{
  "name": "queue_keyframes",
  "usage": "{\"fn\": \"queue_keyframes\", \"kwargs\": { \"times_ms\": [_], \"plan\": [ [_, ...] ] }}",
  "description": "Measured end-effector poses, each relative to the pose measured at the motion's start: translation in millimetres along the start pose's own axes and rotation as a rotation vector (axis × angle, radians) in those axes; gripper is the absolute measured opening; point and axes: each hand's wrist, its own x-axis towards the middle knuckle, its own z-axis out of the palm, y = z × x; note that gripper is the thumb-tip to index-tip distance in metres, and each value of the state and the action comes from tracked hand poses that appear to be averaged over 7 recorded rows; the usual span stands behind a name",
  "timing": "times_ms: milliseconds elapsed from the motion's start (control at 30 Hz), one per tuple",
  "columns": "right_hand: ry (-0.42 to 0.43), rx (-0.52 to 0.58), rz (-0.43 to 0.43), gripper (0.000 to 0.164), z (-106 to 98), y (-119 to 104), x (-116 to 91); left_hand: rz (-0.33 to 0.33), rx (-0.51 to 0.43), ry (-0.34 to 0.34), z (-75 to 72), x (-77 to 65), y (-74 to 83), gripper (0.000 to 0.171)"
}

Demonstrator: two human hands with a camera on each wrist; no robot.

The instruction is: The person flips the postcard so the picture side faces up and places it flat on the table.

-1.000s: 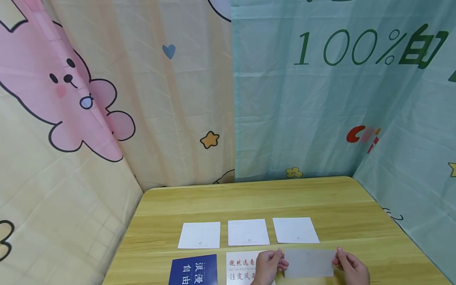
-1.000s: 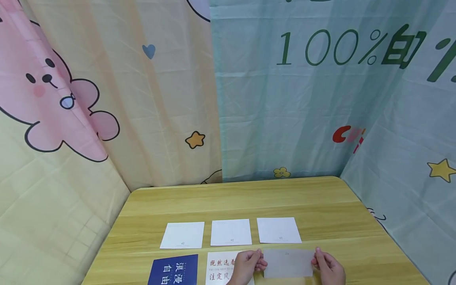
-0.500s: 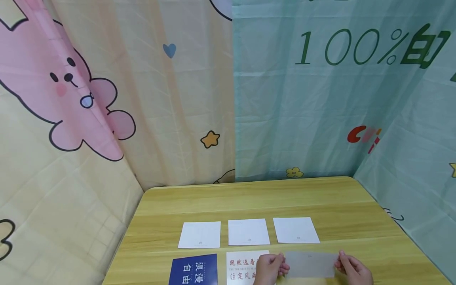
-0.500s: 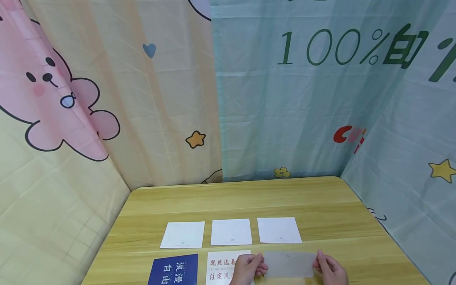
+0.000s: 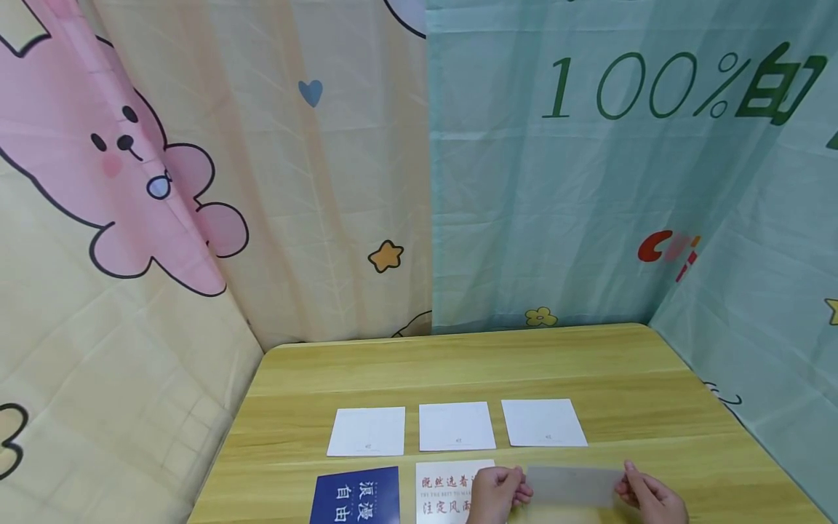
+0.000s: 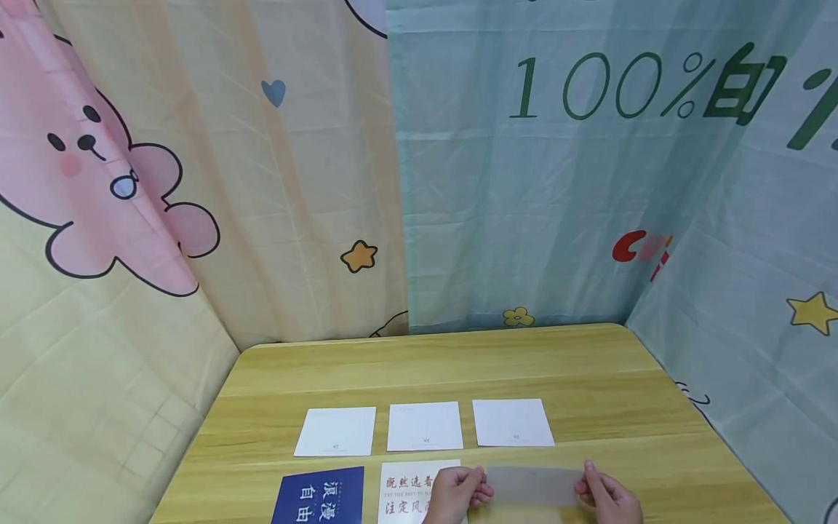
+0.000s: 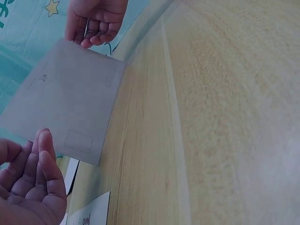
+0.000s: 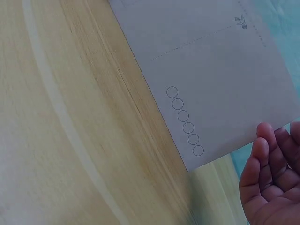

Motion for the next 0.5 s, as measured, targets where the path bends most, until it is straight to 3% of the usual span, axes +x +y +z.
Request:
{"fn": "queue_keyframes", "kwargs": {
  "times_ms": [100,300,500],
  "plan": [
    [0.006,-0.021,0.014,0.050,-1,-6,-5,0.010,0.007,-0.005,-0.6,-0.1,1.6,0.020],
    [0.023,-0.029,0.021,0.053,-2,13,14,0.007,0.008,-0.027,-1.7,-1.3,4.4,0.017],
    [-0.023,0.001,0.039,0.043,-7,-11,-8,-0.016,-0.001,-0.035,-0.4,-1.2,5.9,0.015]
  ]
}}
